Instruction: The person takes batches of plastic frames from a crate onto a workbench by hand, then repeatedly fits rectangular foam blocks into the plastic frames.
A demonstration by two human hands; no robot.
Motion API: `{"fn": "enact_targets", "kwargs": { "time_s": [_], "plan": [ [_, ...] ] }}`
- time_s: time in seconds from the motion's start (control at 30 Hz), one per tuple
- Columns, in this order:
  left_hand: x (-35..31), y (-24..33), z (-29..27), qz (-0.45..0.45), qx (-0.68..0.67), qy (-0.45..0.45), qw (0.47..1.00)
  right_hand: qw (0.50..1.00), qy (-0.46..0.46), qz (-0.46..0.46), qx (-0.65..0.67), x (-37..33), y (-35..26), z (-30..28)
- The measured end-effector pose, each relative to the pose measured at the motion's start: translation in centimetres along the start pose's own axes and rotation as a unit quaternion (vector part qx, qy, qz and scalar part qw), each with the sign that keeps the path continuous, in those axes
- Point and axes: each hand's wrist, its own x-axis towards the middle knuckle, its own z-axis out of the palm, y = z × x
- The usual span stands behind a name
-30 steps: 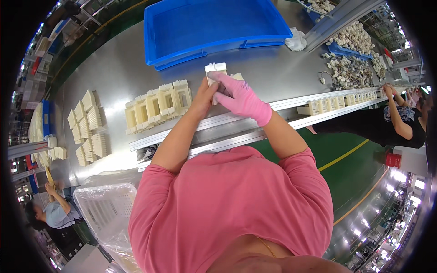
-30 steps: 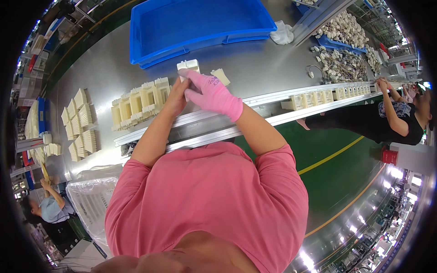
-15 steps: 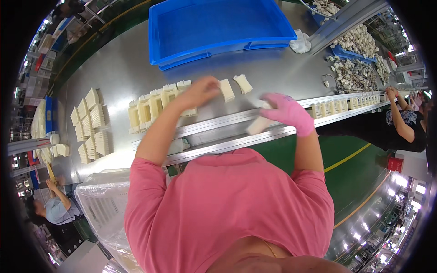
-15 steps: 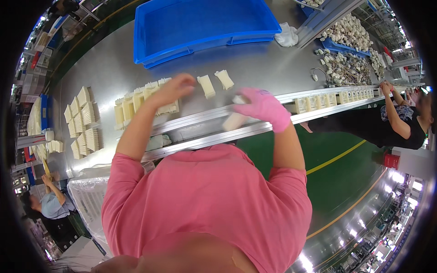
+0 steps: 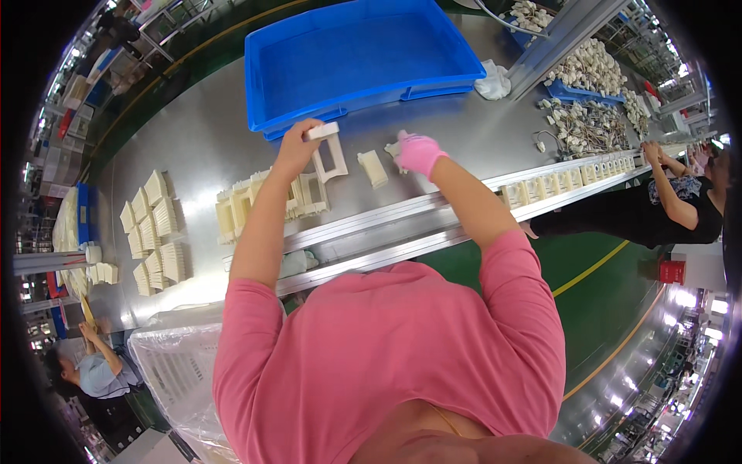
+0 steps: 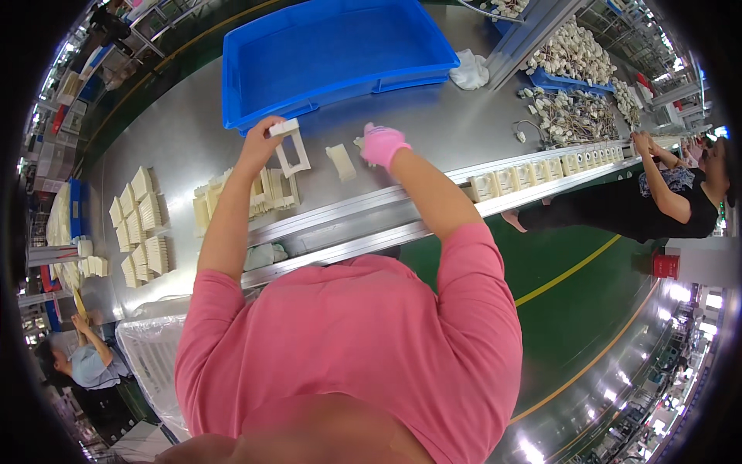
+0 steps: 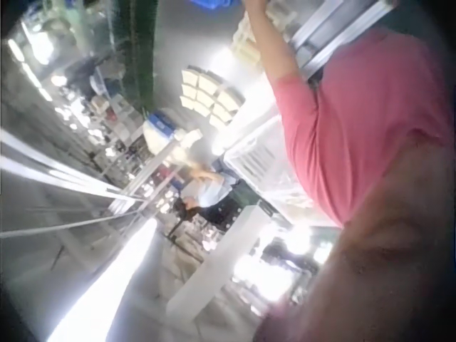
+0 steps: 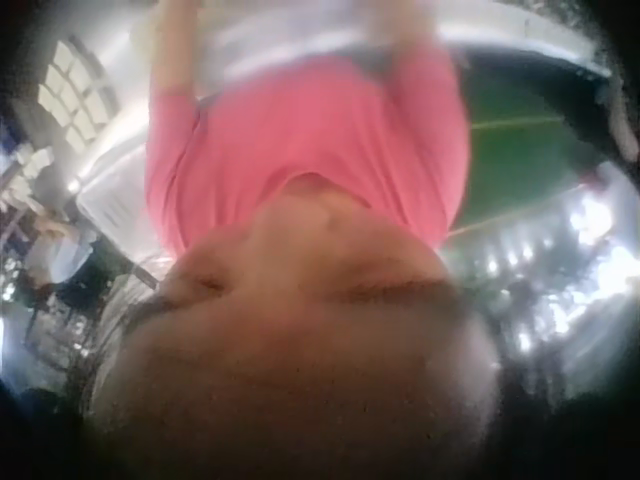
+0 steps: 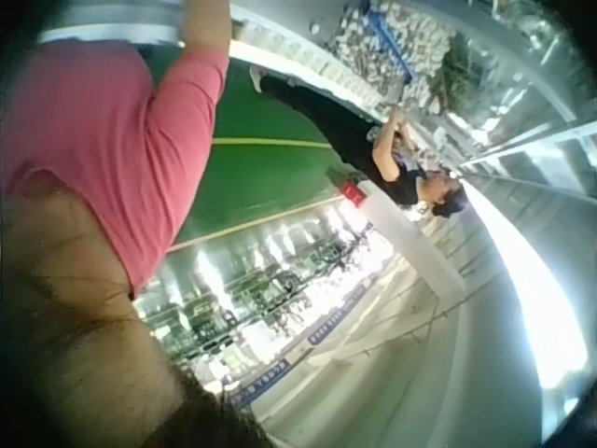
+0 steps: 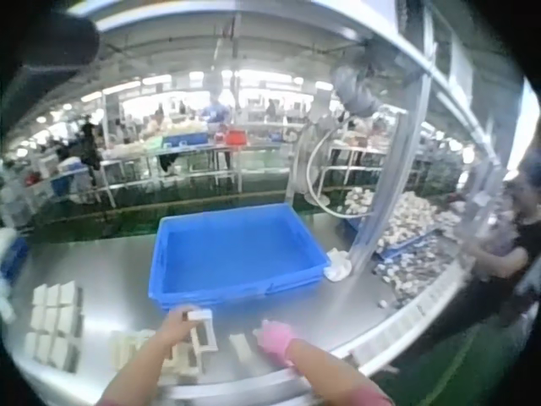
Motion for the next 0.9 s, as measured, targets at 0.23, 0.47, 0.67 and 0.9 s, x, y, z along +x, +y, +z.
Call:
{"fn": "enact_targets", "kwargs": {
  "time_s": [0.23, 0.47, 0.67, 0.9],
  "plan": [
    [-3.1, 5.3, 2.4, -0.201, -0.406, -0.033, 0.891, 0.996, 0.083, 0.025, -0.037, 1.0, -1.3, 2.5],
    [-4.3, 0.7, 6.9, -0.205, -0.265, 0.089, 0.938, 0.948, 0.029, -0.086, 0.304, -3.6, -2.0, -4.1],
    [-5.8, 6.0, 7.7, -0.137, -0.309, 0.005, 0.941, 0.912, 0.157, -0.125, 0.357, -7.5, -6.1, -2.0],
    [-5.9, 5.5, 7.5, -0.018, -0.285, 0.023, 0.958, 0.844, 0.349, -0.243, 0.325, -8.5, -7.6, -0.6]
  ]
}}
